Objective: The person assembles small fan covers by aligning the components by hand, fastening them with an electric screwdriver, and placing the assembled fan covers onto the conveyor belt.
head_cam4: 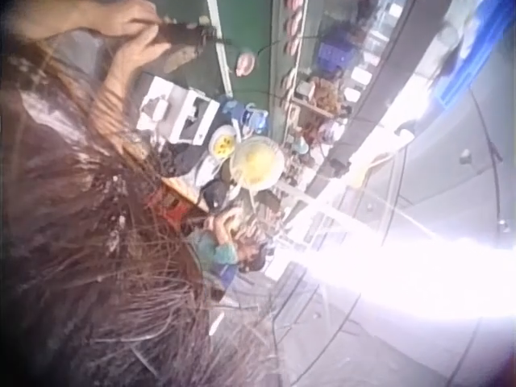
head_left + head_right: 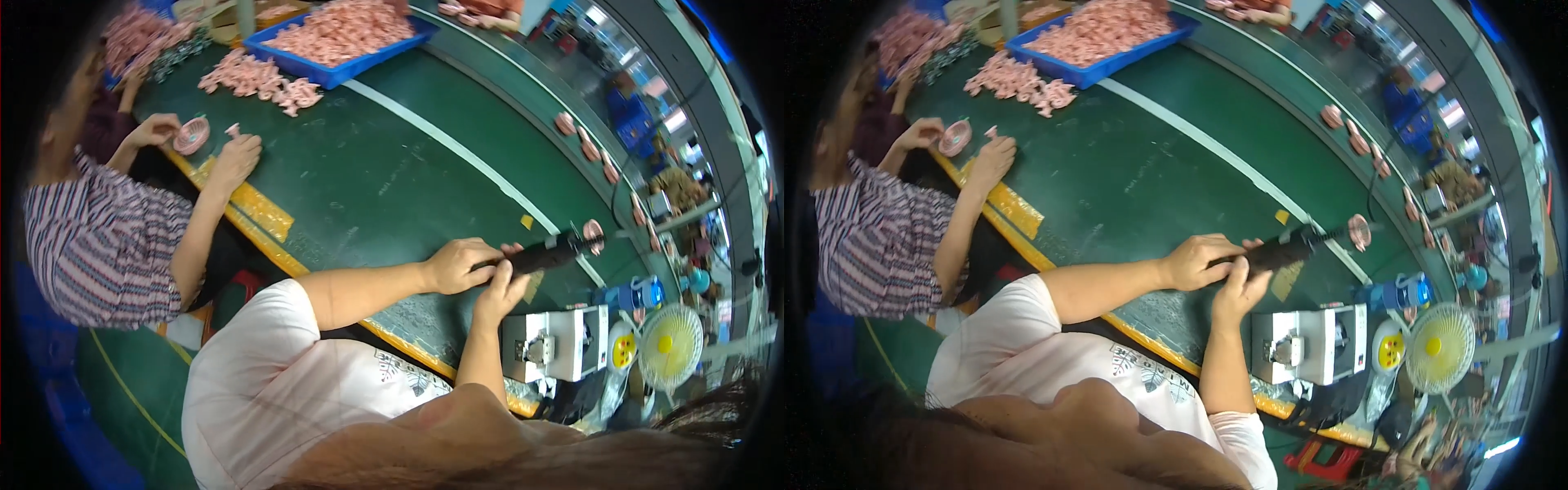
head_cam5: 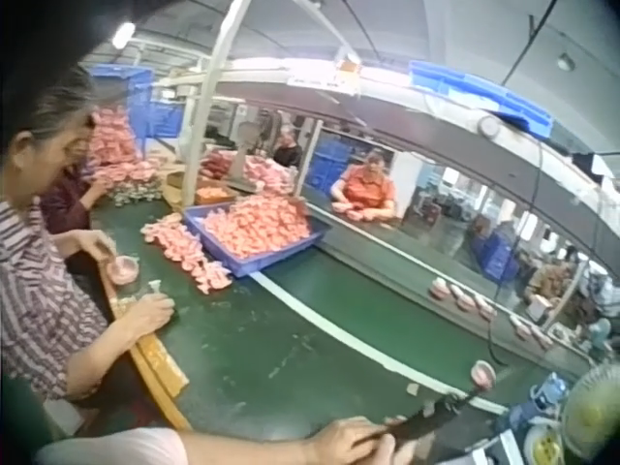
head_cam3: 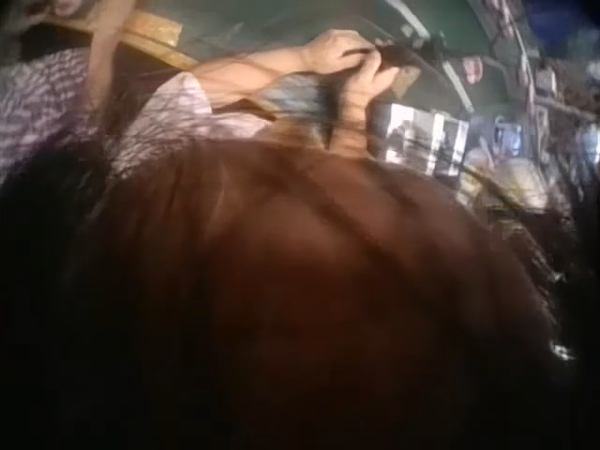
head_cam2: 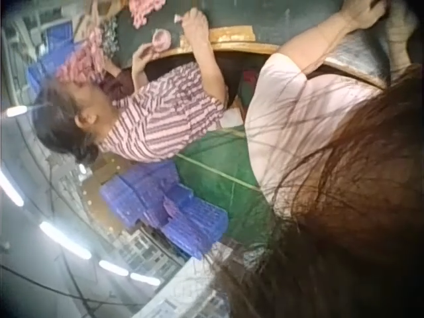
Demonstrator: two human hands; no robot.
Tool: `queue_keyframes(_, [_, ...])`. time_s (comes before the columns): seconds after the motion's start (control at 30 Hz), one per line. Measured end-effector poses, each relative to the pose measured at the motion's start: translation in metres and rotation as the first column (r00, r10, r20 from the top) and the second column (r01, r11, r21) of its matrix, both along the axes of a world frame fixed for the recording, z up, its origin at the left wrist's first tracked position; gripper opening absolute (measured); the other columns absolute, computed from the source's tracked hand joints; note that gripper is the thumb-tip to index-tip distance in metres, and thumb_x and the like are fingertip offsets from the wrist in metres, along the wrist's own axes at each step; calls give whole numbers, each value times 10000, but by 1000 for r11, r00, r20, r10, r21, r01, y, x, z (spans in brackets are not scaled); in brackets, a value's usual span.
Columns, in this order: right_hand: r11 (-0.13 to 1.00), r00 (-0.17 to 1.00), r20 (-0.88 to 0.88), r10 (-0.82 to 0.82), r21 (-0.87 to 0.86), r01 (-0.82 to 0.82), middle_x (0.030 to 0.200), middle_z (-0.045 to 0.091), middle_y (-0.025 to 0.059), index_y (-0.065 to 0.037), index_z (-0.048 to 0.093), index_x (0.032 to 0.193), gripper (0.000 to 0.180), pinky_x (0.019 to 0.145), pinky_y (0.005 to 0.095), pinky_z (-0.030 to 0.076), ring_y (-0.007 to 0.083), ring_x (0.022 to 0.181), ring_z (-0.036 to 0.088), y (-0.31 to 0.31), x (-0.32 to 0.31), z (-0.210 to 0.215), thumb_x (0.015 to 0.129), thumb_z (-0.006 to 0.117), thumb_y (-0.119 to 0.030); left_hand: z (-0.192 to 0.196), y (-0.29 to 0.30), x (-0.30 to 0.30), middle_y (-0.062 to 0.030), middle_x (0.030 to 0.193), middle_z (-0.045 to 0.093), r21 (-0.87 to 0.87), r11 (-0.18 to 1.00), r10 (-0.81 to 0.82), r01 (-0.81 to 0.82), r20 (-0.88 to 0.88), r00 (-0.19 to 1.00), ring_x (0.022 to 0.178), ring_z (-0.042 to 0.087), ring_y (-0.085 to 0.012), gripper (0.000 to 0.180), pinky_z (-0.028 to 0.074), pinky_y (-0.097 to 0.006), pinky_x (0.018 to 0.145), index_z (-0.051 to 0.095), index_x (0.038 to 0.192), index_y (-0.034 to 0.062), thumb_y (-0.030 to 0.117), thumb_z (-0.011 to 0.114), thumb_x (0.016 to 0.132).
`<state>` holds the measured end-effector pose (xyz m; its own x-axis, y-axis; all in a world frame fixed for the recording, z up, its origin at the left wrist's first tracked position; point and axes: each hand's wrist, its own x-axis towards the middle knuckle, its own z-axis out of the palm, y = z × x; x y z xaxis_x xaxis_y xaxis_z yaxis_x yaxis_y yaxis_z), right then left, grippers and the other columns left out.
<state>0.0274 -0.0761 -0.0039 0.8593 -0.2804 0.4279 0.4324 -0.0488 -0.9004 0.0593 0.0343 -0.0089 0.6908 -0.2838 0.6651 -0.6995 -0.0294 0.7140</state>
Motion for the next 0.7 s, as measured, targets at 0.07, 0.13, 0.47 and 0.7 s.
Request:
queue_keyframes(0.07, [1000, 998, -60, -18, -18, 17, 1065, 519, 124, 45, 436, 1122, 310, 875, 314, 390, 184, 979, 506, 2, 3, 2, 853, 493, -100, 3, 0, -1, -187, 1042, 580, 85, 996, 22, -19, -26, 999, 944, 560, -340, 388, 446, -387, 824, 530, 1086, -13, 165, 589, 747])
queue_keyframes(0.13, [999, 995, -88, -36, -5, 35, 1004, 541, 98, 24, 462, 1091, 280, 819, 292, 417, 161, 914, 525, 1, 7, -6, 854, 512, -116, 4, -1, -1, -224, 1108, 541, 116, 993, -7, 21, -121, 993, 1015, 532, -357, 474, 436, -383, 857, 478, 1158, -33, 175, 593, 748])
queue_keyframes(0.47, [989, 973, -205, -106, -126, 81, 805, 547, 82, 10, 514, 971, 194, 659, 287, 427, 144, 746, 514, -3, 7, -4, 866, 478, -149, -4, -6, 1, -274, 884, 573, 231, 969, -1, 84, -338, 941, 835, 559, -420, 560, 450, -454, 694, 347, 1217, -24, 194, 567, 750])
queue_keyframes(0.7, [999, 952, -303, -37, 17, 44, 861, 543, 47, 49, 499, 1053, 311, 677, 232, 421, 99, 781, 491, -9, 16, -30, 879, 494, -208, -12, -16, 9, -29, 795, 549, -270, 941, -336, 201, -716, 612, 648, 518, -91, 292, 429, -230, 546, 507, 1018, 0, 155, 543, 773])
